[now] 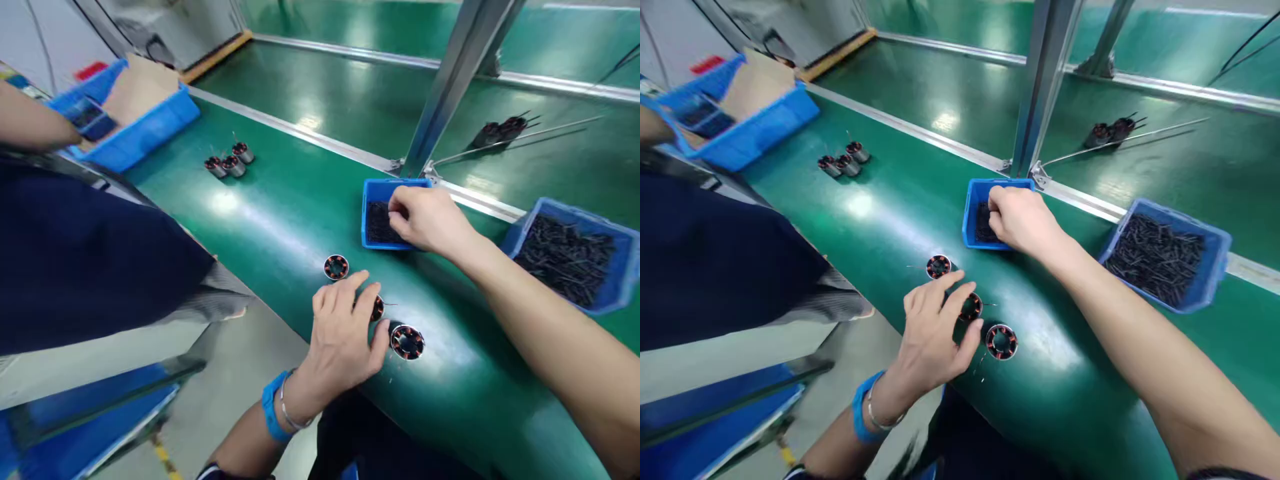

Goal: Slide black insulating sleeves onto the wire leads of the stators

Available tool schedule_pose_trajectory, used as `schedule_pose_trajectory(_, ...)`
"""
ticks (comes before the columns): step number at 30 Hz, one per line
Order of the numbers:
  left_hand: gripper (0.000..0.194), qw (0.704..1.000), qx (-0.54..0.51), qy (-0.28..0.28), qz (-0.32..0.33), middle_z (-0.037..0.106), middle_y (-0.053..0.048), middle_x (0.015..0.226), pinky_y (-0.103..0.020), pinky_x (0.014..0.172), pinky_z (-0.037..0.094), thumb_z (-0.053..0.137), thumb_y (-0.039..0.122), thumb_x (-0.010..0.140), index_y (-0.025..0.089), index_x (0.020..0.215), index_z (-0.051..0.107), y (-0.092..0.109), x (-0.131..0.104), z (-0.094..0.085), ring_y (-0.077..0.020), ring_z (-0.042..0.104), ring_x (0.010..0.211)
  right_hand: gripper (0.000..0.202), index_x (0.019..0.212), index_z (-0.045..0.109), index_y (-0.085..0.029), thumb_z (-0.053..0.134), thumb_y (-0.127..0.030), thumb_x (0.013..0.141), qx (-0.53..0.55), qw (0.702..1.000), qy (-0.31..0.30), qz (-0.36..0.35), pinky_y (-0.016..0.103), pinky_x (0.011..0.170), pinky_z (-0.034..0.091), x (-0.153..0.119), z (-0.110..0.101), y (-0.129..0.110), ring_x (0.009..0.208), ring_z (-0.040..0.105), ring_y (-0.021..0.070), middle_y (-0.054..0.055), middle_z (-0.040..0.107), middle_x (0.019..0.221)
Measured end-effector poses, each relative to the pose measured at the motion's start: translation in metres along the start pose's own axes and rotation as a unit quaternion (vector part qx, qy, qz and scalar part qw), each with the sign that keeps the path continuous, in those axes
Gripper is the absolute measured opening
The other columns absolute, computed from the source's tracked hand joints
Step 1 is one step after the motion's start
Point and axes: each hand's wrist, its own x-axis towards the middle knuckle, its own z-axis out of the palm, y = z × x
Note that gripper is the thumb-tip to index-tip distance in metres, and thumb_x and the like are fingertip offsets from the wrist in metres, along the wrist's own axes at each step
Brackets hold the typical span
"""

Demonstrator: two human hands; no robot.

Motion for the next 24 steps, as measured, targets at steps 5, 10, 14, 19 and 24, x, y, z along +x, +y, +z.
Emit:
schedule_pose_trajectory(5, 0.025, 0.999, 0.002, -0.039, 0.025, 0.070, -0.005, 0.112, -0.042, 0.078, 0.042, 0.055, 0.023, 0.095, 0.021, 0.116, 0.068, 0.003, 0.005, 0.004, -0.0244, 0.059, 0.089, 0.015, 0.089, 0.071, -0.019, 0.056, -0.021, 0.090, 0.215, 0.963, -0.147, -0.072, 0.026, 0.065, 0.049, -0.081, -0.021, -0.008, 0.071, 0.064, 0.0140, 0.003, 0.071, 0.085)
schedule_pose_trajectory(10, 0.026, 0.998, -0.040, -0.039, 0.002, 0.068, -0.009, 0.109, -0.041, 0.079, 0.048, 0.054, 0.023, 0.095, 0.019, 0.116, 0.069, 0.002, 0.005, 0.010, -0.0243, 0.058, 0.090, 0.013, 0.094, 0.071, -0.019, 0.059, -0.023, 0.091, 0.294, 0.944, -0.150, -0.004, 0.025, 0.068, 0.053, -0.118, -0.003, 0.003, 0.074, 0.066, 0.0131, 0.003, 0.072, 0.087)
schedule_pose_trajectory(14, 0.025, 0.999, -0.045, -0.030, -0.005, 0.068, -0.009, 0.108, -0.041, 0.080, 0.049, 0.055, 0.023, 0.095, 0.018, 0.115, 0.070, 0.003, 0.004, 0.012, -0.0244, 0.059, 0.090, 0.014, 0.100, 0.067, -0.018, 0.063, -0.021, 0.087, 0.322, 0.941, -0.102, 0.029, 0.023, 0.065, 0.055, -0.123, 0.001, 0.002, 0.068, 0.064, 0.0116, 0.001, 0.072, 0.081)
schedule_pose_trajectory(19, 0.024, 0.999, -0.042, -0.020, -0.007, 0.068, -0.009, 0.107, -0.042, 0.081, 0.049, 0.057, 0.022, 0.094, 0.019, 0.114, 0.070, 0.005, 0.004, 0.013, -0.0247, 0.059, 0.091, 0.019, 0.103, 0.066, -0.016, 0.062, -0.015, 0.084, 0.307, 0.947, -0.090, 0.008, 0.021, 0.064, 0.056, -0.121, -0.004, -0.005, 0.065, 0.065, 0.0100, -0.001, 0.071, 0.077)
schedule_pose_trajectory(24, 0.023, 0.999, -0.040, -0.023, -0.008, 0.068, -0.009, 0.108, -0.042, 0.081, 0.050, 0.058, 0.022, 0.093, 0.019, 0.114, 0.069, 0.004, 0.004, 0.013, -0.0246, 0.060, 0.093, 0.019, 0.102, 0.066, -0.016, 0.061, -0.013, 0.084, 0.290, 0.953, -0.081, -0.002, 0.020, 0.065, 0.056, -0.120, -0.005, -0.006, 0.065, 0.065, 0.0090, -0.001, 0.070, 0.077)
